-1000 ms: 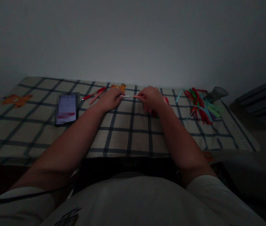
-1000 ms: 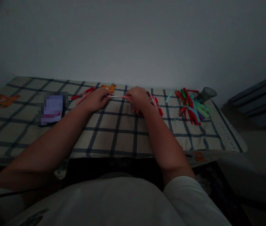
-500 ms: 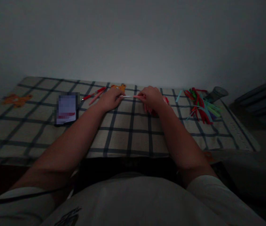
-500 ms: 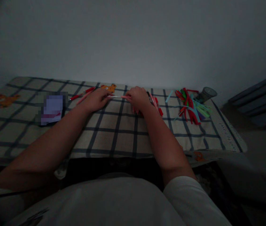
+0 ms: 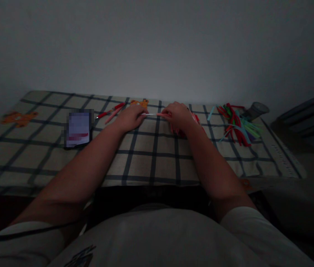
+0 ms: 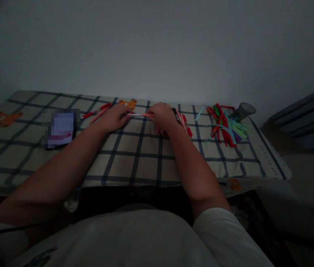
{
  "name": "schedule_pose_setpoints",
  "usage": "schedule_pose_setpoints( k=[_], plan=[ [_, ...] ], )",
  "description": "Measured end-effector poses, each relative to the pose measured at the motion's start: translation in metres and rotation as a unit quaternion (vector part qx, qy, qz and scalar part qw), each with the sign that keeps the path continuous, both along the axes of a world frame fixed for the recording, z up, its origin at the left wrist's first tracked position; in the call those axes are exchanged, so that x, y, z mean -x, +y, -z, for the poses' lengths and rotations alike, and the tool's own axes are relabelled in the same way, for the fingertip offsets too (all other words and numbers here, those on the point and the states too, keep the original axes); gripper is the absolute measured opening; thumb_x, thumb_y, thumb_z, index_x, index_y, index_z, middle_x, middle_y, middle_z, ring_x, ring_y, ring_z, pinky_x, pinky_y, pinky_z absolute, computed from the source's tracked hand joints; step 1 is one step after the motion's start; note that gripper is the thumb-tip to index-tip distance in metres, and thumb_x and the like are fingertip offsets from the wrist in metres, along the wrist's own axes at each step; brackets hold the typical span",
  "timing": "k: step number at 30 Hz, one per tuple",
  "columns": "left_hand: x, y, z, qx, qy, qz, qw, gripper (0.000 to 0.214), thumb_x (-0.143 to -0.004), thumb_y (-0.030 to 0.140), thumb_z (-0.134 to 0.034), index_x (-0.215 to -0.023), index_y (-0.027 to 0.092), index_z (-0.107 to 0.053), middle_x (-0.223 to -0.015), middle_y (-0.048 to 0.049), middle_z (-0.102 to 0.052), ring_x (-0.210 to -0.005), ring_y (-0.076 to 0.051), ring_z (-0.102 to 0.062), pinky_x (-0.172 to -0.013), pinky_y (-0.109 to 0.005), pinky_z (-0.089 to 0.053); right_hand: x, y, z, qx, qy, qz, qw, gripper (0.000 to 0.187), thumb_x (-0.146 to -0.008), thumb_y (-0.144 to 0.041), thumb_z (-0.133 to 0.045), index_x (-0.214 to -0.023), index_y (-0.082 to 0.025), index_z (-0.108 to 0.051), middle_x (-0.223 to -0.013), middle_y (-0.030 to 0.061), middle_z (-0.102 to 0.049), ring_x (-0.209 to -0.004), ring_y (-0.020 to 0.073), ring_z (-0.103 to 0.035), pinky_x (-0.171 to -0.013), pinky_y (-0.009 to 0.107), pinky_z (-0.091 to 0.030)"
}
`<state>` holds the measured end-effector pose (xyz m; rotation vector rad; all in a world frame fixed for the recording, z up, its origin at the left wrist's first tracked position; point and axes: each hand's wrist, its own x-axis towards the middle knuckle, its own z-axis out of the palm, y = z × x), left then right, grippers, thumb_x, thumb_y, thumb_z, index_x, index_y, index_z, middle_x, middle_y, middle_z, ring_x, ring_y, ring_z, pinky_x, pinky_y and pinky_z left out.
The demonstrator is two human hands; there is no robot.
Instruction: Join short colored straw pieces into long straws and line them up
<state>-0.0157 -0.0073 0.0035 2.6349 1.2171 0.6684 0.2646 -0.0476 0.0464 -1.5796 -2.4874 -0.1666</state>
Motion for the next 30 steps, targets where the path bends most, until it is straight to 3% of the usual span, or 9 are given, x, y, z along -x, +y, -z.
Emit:
schedule_pose_setpoints(
  k=[10,17,22,30],
  plan=[
    [-0.003,0.000,0.004,-0.001,-0.004,0.037,0.999,0.048,-0.113,0.050,-0.055,-0.136,0.021,-0.086,-0.132,-0.0170,-0.085,-0.129,-0.038,-0.073,-0.117,-0.056,-0.058,0.005,0.003,0.005,0.002,0.004,-0.031,1.000,0.045,-0.124,-0.052,-0.063,-0.128,-0.020,-0.094,-0.123,0.0161,-0.088,-0.112,0.0306,-0.067,-0.095,0.041,-0.041],
    [-0.003,0.007,0.012,0.001,-0.009,0.030,1.000,0.047,-0.110,0.050,-0.066,-0.142,0.023,-0.088,-0.133,-0.0157,-0.087,-0.129,-0.036,-0.075,-0.116,-0.052,-0.059,0.010,0.001,0.007,-0.005,0.011,-0.054,0.998,0.044,-0.124,-0.052,-0.063,-0.128,-0.020,-0.093,-0.127,0.0168,-0.087,-0.114,0.0311,-0.065,-0.097,0.041,-0.040],
    [-0.003,0.008,0.014,-0.002,-0.014,0.029,0.999,0.048,-0.113,0.054,-0.063,-0.133,0.022,-0.091,-0.127,-0.0159,-0.088,-0.126,-0.036,-0.076,-0.116,-0.053,-0.059,0.009,-0.001,0.004,-0.015,0.000,-0.038,0.999,0.045,-0.124,-0.052,-0.061,-0.130,-0.022,-0.093,-0.126,0.0173,-0.087,-0.116,0.0332,-0.067,-0.098,0.043,-0.041],
    [0.000,0.006,0.005,-0.008,-0.002,0.010,1.000,0.049,-0.113,0.049,-0.057,-0.136,0.019,-0.088,-0.132,-0.0182,-0.087,-0.130,-0.038,-0.074,-0.120,-0.056,-0.058,-0.004,0.000,0.000,-0.032,0.026,-0.014,0.999,0.049,-0.125,-0.056,-0.056,-0.131,-0.023,-0.092,-0.128,0.0172,-0.088,-0.120,0.0344,-0.066,-0.097,0.043,-0.041]
  ],
)
